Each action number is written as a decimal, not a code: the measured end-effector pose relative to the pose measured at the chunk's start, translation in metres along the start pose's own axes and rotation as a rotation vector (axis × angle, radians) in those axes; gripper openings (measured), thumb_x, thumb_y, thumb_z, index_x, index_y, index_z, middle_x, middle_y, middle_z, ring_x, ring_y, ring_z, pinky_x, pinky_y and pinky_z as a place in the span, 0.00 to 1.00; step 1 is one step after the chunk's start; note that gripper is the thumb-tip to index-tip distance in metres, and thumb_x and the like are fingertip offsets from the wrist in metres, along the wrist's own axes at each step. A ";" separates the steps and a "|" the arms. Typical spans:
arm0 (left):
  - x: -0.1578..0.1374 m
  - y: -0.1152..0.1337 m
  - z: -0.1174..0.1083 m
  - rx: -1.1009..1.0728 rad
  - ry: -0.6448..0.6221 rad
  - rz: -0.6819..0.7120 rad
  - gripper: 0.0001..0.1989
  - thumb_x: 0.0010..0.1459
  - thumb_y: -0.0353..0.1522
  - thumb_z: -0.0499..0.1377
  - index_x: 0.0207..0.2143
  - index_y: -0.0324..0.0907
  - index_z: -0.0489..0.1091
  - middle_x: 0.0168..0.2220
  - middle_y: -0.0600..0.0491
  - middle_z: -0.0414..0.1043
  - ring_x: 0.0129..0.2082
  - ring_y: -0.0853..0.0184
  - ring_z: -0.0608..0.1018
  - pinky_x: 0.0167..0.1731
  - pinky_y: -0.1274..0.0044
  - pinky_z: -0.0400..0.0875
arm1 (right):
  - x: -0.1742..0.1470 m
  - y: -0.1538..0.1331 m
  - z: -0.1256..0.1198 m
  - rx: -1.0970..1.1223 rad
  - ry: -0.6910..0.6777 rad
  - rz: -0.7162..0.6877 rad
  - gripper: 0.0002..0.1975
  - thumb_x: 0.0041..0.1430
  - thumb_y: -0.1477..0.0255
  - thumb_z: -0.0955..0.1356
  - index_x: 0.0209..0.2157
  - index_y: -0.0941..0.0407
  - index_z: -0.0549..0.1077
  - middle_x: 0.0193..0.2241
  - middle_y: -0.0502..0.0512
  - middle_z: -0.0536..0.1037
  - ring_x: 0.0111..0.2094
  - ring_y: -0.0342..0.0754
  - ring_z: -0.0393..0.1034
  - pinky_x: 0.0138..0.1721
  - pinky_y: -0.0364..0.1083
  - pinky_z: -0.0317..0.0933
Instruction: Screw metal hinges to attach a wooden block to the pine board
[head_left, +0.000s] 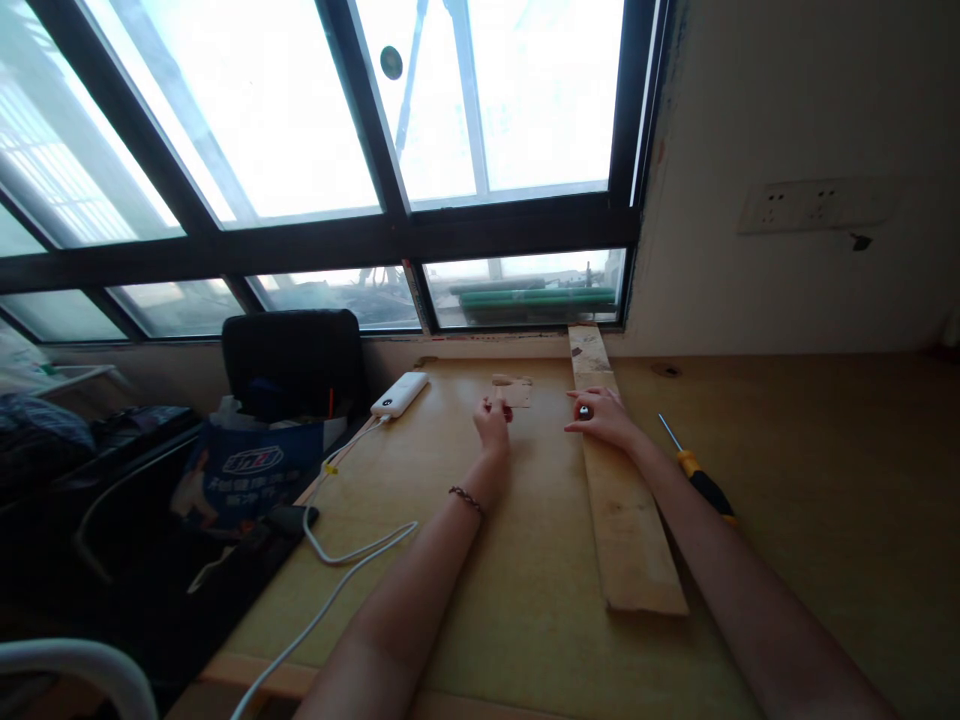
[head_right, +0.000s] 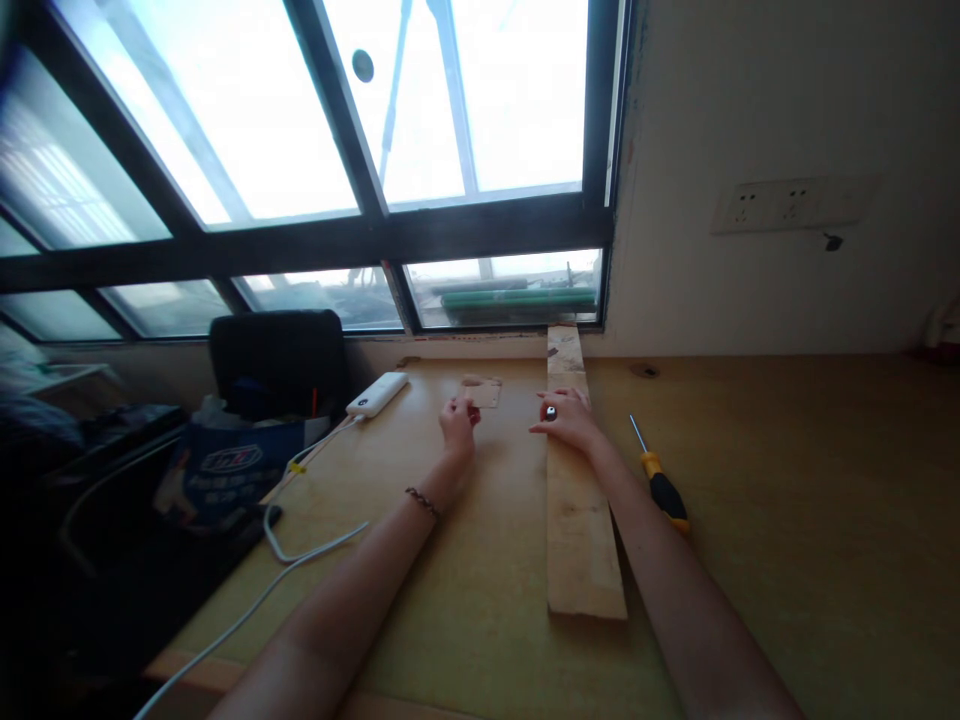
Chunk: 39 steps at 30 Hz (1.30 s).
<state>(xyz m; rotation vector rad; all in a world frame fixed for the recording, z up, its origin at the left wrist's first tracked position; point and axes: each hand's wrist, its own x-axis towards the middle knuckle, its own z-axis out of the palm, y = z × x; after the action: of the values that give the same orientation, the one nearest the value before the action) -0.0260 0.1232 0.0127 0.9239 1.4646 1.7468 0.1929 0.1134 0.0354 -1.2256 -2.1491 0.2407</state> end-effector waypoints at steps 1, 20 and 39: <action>0.012 0.004 -0.011 0.084 0.087 0.026 0.10 0.52 0.33 0.48 0.34 0.38 0.63 0.25 0.53 0.68 0.22 0.72 0.71 0.22 0.81 0.64 | 0.000 0.000 0.000 -0.001 0.003 0.001 0.11 0.43 0.60 0.72 0.22 0.52 0.72 0.48 0.51 0.73 0.49 0.57 0.60 0.50 0.59 0.50; 0.040 0.000 -0.069 1.130 0.439 0.083 0.21 0.51 0.35 0.52 0.44 0.30 0.66 0.47 0.31 0.64 0.49 0.47 0.66 0.42 0.63 0.63 | 0.000 0.003 0.001 0.013 0.007 0.004 0.09 0.44 0.62 0.72 0.23 0.51 0.72 0.45 0.49 0.75 0.48 0.55 0.61 0.50 0.57 0.51; 0.048 -0.013 -0.070 1.199 0.086 0.122 0.16 0.47 0.33 0.52 0.40 0.46 0.70 0.47 0.44 0.66 0.48 0.50 0.65 0.45 0.60 0.58 | 0.000 -0.001 -0.001 0.011 -0.006 0.027 0.08 0.45 0.64 0.71 0.23 0.53 0.72 0.45 0.51 0.75 0.48 0.54 0.61 0.50 0.55 0.49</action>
<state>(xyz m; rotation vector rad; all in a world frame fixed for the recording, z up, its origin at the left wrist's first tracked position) -0.1102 0.1294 -0.0040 1.5095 2.5915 0.8338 0.1926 0.1127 0.0368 -1.2492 -2.1346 0.2679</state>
